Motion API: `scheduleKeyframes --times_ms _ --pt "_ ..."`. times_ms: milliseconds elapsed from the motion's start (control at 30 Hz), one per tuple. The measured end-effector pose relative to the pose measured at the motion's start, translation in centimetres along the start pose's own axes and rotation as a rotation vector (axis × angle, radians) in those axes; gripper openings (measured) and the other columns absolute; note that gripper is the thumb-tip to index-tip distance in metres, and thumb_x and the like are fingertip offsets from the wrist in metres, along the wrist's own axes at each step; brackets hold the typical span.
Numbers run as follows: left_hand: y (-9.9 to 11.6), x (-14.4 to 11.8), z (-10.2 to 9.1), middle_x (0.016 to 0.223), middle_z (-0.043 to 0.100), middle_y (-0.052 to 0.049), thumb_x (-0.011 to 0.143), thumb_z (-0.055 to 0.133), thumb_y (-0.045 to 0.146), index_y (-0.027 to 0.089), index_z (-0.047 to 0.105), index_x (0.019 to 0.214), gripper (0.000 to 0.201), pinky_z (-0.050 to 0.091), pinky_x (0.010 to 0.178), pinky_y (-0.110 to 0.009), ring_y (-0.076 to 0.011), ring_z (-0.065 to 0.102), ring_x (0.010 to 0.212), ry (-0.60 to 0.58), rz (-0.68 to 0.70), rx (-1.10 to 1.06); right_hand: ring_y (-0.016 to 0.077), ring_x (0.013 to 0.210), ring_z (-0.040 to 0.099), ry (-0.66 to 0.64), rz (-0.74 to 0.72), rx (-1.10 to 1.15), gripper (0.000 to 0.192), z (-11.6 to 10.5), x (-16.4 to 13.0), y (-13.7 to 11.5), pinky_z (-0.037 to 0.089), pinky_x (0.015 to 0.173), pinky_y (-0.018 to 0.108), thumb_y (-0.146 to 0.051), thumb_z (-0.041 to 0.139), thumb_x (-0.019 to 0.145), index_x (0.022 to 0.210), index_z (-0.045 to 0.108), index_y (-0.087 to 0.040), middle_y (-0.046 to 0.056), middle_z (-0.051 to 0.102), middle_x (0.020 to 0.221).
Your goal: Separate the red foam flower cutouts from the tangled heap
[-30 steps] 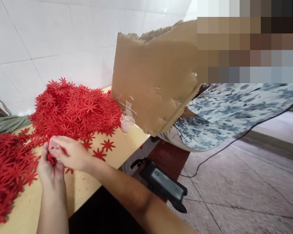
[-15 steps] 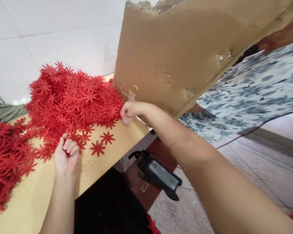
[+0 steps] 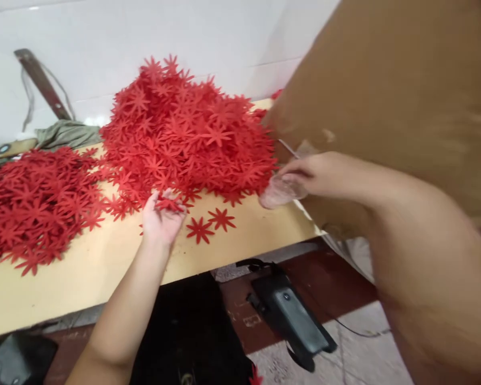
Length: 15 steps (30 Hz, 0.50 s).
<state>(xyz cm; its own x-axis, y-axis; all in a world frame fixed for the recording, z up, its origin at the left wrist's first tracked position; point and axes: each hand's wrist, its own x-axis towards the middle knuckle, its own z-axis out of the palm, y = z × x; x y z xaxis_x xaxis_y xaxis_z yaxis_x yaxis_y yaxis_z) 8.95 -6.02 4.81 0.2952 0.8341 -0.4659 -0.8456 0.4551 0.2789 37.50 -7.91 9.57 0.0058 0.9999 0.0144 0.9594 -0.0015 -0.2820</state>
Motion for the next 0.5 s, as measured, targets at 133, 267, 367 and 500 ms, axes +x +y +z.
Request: scheduleKeyframes --times_ms 133,267,367,500 --pt "-0.2 0.2 0.3 0.057 0.054 0.0 0.088 0.042 0.029 0.013 0.057 0.073 0.027 0.041 0.057 -0.023 -0.0094 0.053 0.054 0.065 0.005 -0.026 0.0165 0.074 0.067 0.092 -0.376 0.346 0.027 2.6 -1.9 -8.8 0.053 0.068 0.03 -0.033 0.048 0.086 0.092 0.072 -0.022 0.006 0.073 0.085" --pt "0.5 -0.3 -0.2 0.053 0.054 0.0 0.088 0.041 0.029 0.015 0.054 0.061 0.033 0.045 0.064 -0.027 -0.0107 0.051 0.048 0.12 0.053 0.078 0.0248 0.105 0.064 0.2 -0.587 0.407 0.042 9.7 -3.5 -18.2 0.051 0.094 0.043 -0.031 0.034 0.092 0.109 0.068 -0.013 0.013 0.068 0.111" --pt "1.7 -0.7 -1.1 0.047 0.052 -0.001 0.088 0.04 0.031 0.017 0.051 0.054 0.038 0.046 0.065 -0.03 -0.0116 0.049 0.045 0.126 0.102 0.093 0.0304 0.122 0.054 0.25 -0.626 0.382 0.048 12.7 -4.5 -20.7 0.045 0.103 0.047 -0.029 0.036 0.091 0.122 0.057 0.0 0.021 0.057 0.128" --pt "2.6 -0.9 -1.5 0.05 0.052 0.0 0.087 0.038 0.022 0.016 0.055 0.06 0.033 0.045 0.063 -0.026 -0.0102 0.051 0.048 0.128 0.139 -0.003 0.0215 0.109 0.063 0.217 -0.682 0.57 0.034 10.2 -4.8 -19.7 0.052 0.096 0.038 -0.028 0.042 0.091 0.112 0.066 -0.015 0.011 0.068 0.113"
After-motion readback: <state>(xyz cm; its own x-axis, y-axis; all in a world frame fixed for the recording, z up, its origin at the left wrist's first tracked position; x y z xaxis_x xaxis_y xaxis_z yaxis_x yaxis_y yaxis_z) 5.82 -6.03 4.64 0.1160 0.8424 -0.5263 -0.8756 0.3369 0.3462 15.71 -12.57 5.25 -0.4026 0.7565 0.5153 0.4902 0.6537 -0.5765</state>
